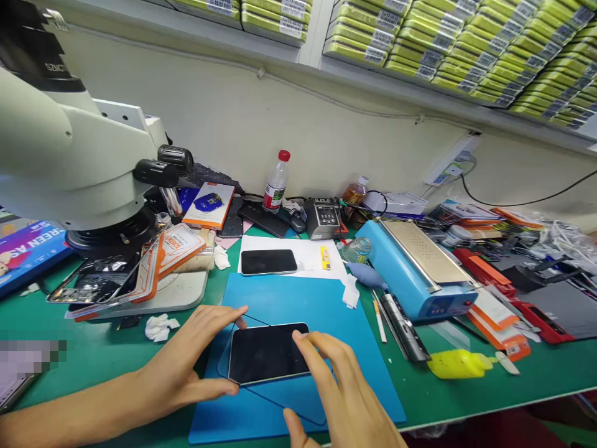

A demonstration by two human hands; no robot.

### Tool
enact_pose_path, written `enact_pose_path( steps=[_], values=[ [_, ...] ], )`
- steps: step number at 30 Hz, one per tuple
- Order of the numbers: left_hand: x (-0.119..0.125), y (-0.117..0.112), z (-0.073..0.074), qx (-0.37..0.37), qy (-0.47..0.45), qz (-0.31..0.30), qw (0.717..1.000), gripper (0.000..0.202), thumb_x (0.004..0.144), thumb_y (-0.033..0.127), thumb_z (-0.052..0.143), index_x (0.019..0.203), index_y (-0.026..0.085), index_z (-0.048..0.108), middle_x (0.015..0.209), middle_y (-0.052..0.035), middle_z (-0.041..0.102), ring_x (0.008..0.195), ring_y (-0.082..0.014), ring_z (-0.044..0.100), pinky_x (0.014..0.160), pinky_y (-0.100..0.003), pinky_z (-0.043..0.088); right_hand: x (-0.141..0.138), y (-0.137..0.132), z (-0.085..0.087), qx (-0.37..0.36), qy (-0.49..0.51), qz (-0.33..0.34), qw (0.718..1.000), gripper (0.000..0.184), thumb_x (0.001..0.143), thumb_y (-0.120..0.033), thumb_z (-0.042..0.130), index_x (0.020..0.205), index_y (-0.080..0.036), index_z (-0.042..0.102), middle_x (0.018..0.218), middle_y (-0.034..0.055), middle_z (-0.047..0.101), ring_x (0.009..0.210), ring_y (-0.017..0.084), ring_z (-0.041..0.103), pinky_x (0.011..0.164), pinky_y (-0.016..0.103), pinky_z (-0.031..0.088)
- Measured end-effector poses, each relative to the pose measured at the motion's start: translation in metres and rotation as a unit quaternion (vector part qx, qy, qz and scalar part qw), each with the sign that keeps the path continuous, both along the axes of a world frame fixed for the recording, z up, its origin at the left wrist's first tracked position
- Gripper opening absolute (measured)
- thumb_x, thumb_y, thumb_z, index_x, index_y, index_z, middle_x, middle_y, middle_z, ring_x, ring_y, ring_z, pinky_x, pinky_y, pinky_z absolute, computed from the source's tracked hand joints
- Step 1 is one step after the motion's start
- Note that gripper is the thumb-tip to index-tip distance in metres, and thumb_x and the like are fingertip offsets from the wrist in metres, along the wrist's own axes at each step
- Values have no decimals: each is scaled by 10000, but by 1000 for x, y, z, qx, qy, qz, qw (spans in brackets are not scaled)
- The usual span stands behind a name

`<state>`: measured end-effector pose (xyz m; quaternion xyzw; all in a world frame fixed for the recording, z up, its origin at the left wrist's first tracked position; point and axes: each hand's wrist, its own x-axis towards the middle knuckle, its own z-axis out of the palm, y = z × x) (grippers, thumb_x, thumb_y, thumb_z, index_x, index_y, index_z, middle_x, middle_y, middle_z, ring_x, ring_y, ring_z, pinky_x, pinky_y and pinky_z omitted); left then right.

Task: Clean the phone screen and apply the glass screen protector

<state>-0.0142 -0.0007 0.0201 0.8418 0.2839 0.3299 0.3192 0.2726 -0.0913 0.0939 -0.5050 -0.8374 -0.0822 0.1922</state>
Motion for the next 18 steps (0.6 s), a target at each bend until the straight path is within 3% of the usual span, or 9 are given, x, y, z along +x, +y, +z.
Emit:
enact_pose_path(
  steps=[2,6,13,18],
  values=[
    [-1,1,1,-5,-2,6,1000,775,954,672,670,1586,378,332,1400,-77,619,1276,-297,581,1098,-460,459,3,0,-1,8,3,17,1000,662,955,-358,627,1577,-197,468,1371,125,659,1219,243,710,928,261,647],
    [-3,1,2,13,-4,-9,1000,880,871,732,730,1573,356,356,1380,-85,620,1262,-306,586,1082,-451,478,7,-3,1,6,-6,27,1000,678,964,-425,639,1587,-217,470,1353,110,685,1183,250,733,917,267,651],
    [-4,1,1,85,34,2,996,811,949,688,659,1625,375,339,1414,-97,604,1268,-295,589,1073,-432,486,3,-6,7,-15,-2,13,1000,647,988,-445,634,1578,-217,498,1370,104,688,1200,261,733,941,268,647],
    [-6,1,2,133,39,-22,990,585,1051,583,538,1600,448,387,1569,-80,492,1389,-289,523,1127,-450,435,4,-9,12,-53,26,1,998,655,987,-418,661,1591,-238,484,1419,98,671,1228,284,726,1025,326,631]
  ],
)
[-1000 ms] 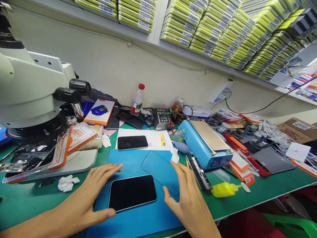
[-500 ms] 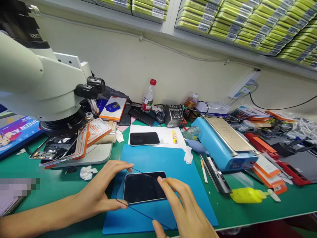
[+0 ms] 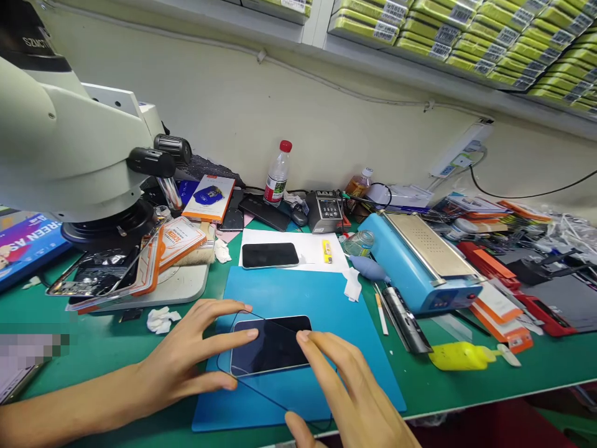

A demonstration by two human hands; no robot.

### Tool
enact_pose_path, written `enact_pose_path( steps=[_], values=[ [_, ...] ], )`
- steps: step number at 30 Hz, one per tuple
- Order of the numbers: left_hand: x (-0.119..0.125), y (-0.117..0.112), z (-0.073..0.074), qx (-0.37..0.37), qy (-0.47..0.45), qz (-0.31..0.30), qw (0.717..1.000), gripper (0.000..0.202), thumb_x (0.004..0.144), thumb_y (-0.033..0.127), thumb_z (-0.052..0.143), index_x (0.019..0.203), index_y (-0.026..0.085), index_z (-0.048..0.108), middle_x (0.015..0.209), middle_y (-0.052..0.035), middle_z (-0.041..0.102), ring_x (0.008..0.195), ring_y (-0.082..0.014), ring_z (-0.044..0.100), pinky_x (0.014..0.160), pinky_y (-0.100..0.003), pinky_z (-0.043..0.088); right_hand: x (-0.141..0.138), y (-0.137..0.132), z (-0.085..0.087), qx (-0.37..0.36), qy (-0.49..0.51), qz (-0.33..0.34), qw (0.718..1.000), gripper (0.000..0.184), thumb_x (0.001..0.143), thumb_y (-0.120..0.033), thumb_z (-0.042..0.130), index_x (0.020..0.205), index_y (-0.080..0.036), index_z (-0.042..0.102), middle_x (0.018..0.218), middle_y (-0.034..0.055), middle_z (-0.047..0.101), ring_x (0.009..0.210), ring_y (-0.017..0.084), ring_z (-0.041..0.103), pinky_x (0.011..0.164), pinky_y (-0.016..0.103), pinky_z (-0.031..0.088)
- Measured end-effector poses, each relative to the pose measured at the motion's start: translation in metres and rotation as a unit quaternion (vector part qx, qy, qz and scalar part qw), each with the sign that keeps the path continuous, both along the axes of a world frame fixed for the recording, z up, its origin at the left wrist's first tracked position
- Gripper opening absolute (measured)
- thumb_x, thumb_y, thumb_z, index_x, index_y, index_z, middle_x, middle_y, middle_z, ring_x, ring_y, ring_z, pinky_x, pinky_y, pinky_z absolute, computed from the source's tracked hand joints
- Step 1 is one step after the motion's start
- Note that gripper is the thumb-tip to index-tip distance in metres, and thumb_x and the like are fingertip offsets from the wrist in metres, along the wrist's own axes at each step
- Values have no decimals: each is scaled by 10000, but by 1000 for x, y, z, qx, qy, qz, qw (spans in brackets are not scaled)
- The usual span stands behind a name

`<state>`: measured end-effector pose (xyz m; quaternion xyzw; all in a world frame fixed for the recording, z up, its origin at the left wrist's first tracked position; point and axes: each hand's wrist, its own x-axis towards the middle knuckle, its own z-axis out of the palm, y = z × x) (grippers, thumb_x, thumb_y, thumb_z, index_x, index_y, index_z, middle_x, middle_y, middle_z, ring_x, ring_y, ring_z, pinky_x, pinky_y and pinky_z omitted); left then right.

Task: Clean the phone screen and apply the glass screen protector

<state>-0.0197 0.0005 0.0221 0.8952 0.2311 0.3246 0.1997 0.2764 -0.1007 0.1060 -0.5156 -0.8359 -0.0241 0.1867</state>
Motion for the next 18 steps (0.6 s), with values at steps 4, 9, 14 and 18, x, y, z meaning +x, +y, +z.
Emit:
enact_pose_path(
  steps=[4,9,14,18],
  values=[
    [-1,-1,1,-2,-2,9,1000,574,1062,560,527,1607,463,376,1563,-75,499,1374,-287,532,1108,-450,446,-2,-1,4,-6,14,-4,1000,668,982,-420,680,1598,-259,478,1431,88,671,1251,291,714,1038,343,626],
    [-2,-2,-1,4,11,7,1000,597,1045,534,602,1600,492,386,1556,-63,513,1341,-302,550,1084,-452,471,-4,-6,9,-2,10,-3,1000,683,989,-421,684,1611,-260,454,1435,83,670,1290,274,689,1044,333,618],
    [-2,-3,-2,-5,3,18,1000,554,1067,536,548,1596,473,395,1539,-67,509,1344,-300,527,1080,-447,462,-2,-9,11,-6,6,2,1000,661,1022,-435,649,1616,-246,432,1432,92,675,1302,252,682,1058,310,601],
    [-1,-4,-2,5,1,12,1000,491,1086,542,489,1569,463,448,1551,-66,500,1349,-305,519,1068,-445,448,-1,-9,12,-12,1,8,1000,666,1026,-473,648,1606,-220,440,1447,91,670,1312,223,676,1075,257,573]
  ],
)
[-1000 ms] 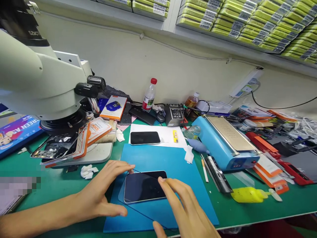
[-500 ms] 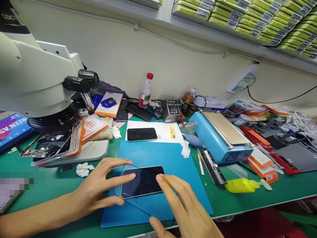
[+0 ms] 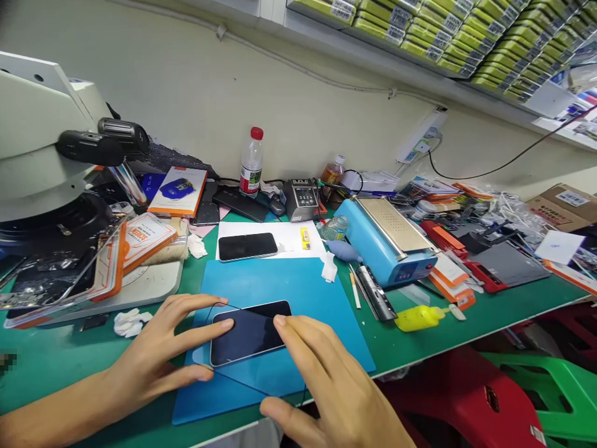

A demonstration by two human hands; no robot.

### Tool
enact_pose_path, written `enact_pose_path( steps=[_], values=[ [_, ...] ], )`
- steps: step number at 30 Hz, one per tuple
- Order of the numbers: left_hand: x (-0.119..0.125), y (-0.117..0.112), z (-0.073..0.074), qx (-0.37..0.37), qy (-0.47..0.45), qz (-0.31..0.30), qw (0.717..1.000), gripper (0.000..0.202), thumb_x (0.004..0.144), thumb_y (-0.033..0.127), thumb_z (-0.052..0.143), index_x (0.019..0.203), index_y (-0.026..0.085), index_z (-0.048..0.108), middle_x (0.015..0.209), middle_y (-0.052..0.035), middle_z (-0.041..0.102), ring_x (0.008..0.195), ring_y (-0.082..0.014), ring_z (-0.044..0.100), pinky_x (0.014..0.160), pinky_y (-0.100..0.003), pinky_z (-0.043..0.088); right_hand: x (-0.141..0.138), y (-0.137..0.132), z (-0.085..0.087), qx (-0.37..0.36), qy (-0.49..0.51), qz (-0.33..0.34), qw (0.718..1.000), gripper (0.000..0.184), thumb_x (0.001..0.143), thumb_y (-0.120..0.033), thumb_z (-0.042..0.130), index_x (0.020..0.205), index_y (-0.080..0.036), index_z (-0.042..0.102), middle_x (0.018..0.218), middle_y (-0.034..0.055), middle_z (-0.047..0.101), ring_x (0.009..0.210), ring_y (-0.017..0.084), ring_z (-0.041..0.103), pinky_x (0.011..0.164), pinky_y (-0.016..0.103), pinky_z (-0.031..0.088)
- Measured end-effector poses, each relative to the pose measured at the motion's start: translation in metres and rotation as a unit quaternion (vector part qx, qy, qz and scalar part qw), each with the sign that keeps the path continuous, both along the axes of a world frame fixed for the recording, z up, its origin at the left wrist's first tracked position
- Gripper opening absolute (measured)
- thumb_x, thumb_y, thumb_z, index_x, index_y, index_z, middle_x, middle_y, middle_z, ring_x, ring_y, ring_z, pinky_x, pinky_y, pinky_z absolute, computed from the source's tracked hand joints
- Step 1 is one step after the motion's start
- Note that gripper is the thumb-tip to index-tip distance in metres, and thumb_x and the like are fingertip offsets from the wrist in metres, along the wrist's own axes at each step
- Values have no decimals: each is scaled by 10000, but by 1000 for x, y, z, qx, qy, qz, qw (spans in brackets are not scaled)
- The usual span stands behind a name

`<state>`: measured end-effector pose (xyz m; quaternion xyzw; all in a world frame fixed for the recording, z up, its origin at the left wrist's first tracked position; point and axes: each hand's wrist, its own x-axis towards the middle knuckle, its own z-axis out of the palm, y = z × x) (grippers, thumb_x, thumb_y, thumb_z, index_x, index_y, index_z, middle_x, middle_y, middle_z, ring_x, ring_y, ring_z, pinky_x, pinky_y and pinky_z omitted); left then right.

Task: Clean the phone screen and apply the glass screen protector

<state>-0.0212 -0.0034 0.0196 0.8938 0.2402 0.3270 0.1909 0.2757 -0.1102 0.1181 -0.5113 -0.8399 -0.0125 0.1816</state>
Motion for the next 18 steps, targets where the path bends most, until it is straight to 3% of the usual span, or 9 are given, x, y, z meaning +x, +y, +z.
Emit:
enact_pose_path(
  steps=[7,13,18],
  values=[
    [-3,1,-2,10,9,20,1000,504,1102,553,401,1598,464,414,1606,-54,507,1349,-293,546,1068,-432,453,-1,1,1,-19,37,-4,999,784,935,-673,674,1567,-249,487,1445,75,680,1307,211,683,1062,220,563],
    [-4,4,-6,-21,-4,2,1000,493,1120,534,358,1603,451,407,1662,-43,478,1357,-263,583,1068,-413,476,-3,6,-4,-10,95,20,995,623,978,-569,685,1516,-280,558,1415,62,705,1294,219,690,1073,266,575],
    [-3,5,-8,-18,-38,-9,999,505,1120,525,350,1599,390,436,1662,-82,479,1263,-248,655,1007,-384,509,-7,7,-2,-24,161,-2,987,555,959,-511,744,1466,-323,619,1371,23,730,1256,209,708,1069,236,562]
  ],
)
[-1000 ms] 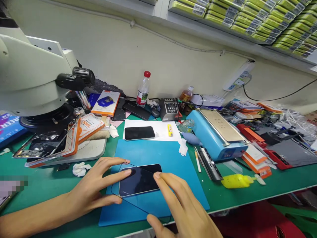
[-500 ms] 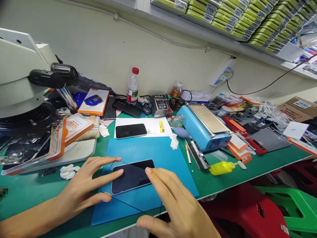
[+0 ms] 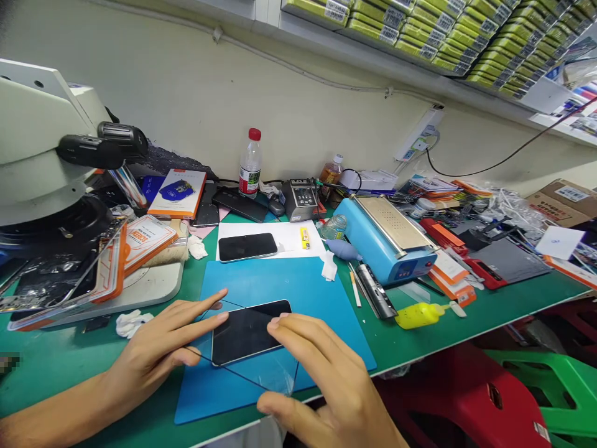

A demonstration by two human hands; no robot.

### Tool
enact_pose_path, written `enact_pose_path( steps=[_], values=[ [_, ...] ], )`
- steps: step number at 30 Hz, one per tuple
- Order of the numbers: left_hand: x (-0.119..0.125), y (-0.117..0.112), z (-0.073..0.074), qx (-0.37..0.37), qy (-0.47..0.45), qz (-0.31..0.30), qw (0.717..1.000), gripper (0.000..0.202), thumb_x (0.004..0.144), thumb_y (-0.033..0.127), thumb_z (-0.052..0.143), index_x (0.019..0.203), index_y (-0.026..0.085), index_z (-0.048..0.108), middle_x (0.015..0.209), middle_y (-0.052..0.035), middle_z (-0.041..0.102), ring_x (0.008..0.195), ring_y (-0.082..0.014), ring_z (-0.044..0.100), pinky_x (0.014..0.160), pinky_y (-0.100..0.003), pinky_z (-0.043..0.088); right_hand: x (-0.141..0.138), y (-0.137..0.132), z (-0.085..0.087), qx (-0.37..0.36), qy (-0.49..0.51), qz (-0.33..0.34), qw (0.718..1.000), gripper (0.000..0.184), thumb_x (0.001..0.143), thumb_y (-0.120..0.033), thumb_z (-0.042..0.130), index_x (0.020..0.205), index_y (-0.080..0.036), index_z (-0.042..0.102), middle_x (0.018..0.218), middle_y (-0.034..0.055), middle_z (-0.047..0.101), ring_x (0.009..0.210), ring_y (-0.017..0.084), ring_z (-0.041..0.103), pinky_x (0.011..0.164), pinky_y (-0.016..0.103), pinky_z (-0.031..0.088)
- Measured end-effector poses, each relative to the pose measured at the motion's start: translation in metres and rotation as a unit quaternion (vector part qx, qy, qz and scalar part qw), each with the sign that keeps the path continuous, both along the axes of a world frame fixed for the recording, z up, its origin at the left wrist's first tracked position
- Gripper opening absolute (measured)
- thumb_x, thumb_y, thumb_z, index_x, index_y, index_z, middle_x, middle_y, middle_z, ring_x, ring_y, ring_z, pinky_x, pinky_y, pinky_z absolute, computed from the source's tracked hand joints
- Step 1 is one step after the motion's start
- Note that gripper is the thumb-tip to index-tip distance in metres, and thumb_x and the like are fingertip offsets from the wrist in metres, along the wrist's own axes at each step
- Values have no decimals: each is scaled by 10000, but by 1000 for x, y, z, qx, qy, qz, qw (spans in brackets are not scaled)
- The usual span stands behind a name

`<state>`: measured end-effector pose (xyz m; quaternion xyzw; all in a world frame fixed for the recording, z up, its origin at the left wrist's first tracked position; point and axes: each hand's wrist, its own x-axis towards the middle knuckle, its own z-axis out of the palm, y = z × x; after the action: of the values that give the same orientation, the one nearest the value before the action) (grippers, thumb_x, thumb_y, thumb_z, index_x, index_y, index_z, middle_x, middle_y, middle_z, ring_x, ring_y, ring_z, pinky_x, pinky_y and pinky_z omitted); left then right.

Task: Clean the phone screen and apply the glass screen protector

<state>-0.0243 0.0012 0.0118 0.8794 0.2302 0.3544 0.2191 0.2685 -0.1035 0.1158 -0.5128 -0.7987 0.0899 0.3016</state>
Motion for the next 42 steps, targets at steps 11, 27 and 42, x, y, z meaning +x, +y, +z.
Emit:
enact_pose_path(
  steps=[11,27,42],
  values=[
    [5,-1,7,-181,-91,3,979,212,1130,253,492,1231,342,655,1098,11,701,999,-143,677,892,-240,526,-20,19,-5,-267,291,-121,911,404,1048,-582,550,1060,-301,840,1028,36,793,844,153,749,729,213,602],
    [8,1,6,-285,-48,32,957,832,905,535,815,1599,471,360,1164,10,680,1079,-227,652,1001,-380,522,-12,25,-16,-286,448,-169,830,406,971,-559,694,1128,-197,786,884,99,795,717,200,753,523,243,590],
    [7,1,10,-226,-45,0,973,743,903,366,845,1493,425,397,1422,-45,500,1312,-262,522,1124,-417,453,-1,27,-33,-353,494,-146,781,474,942,-597,704,1255,-245,762,1032,122,790,840,234,739,586,295,590]
  ],
)
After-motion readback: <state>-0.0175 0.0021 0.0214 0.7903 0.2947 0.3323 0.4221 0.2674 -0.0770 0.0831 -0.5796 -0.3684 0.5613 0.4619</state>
